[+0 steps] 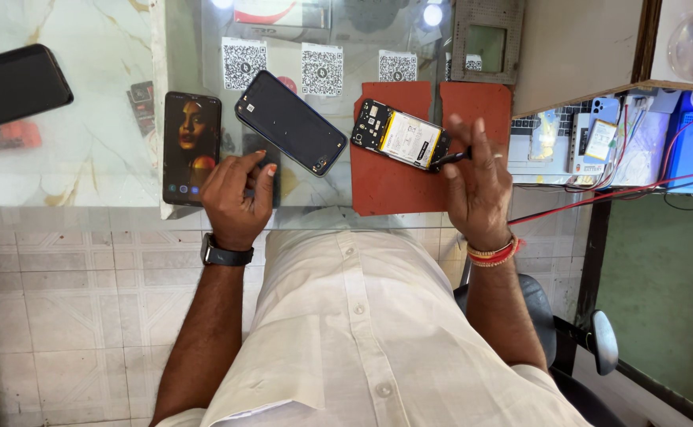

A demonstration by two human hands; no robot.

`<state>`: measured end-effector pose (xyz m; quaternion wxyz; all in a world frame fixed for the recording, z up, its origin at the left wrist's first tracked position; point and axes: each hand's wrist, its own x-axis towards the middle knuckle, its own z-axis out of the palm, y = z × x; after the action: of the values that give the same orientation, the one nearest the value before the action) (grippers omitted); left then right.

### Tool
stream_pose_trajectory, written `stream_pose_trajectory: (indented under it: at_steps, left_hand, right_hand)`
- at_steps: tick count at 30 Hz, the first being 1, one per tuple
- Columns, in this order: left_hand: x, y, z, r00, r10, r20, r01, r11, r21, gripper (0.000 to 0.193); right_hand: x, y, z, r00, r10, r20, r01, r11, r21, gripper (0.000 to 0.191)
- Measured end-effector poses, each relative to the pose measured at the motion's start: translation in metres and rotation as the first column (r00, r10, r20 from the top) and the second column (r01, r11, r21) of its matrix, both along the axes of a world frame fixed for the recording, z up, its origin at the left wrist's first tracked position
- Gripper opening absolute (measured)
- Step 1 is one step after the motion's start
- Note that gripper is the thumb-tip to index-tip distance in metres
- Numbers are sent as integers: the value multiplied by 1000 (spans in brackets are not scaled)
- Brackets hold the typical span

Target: The person works at a glass counter repairing a smartphone. They hold the disassembled phone body with its battery exposed on a red mat and use a pen-shaped pry tool to work on the internal components, occasionally repositioning the phone and touching other phones on the counter.

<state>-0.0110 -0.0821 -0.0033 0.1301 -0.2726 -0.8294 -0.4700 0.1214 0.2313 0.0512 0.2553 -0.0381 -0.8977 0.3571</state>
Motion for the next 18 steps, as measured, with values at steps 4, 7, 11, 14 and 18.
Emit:
stream_pose_trajectory:
  at_steps: [4, 7, 11, 14, 18]
  left_hand:
    - [-1, 0, -2, 998, 28, 58, -30, 999, 28, 14]
    - [1, 0, -1, 998, 31, 59, -33, 999, 32, 14]
    - [2, 0, 1, 999, -35, 27, 35, 999, -7, 15]
    - [2, 2, 4, 996, -79, -37, 76, 995, -71, 16]
    - [3, 3, 9, 994, -108, -30, 105, 989, -105, 18]
  right_hand:
    - [0, 2, -4, 990, -25, -135, 63, 956, 286, 43]
    - [1, 4, -7, 991, -80, -107, 104, 964, 243, 53]
    - [5, 4, -10, 993, -57, -105, 79, 973, 216, 49]
    - [5, 5, -11, 986, -82, -148, 119, 957, 265, 54]
    - [6, 4, -13, 997, -75, 3, 75, 997, 9, 49]
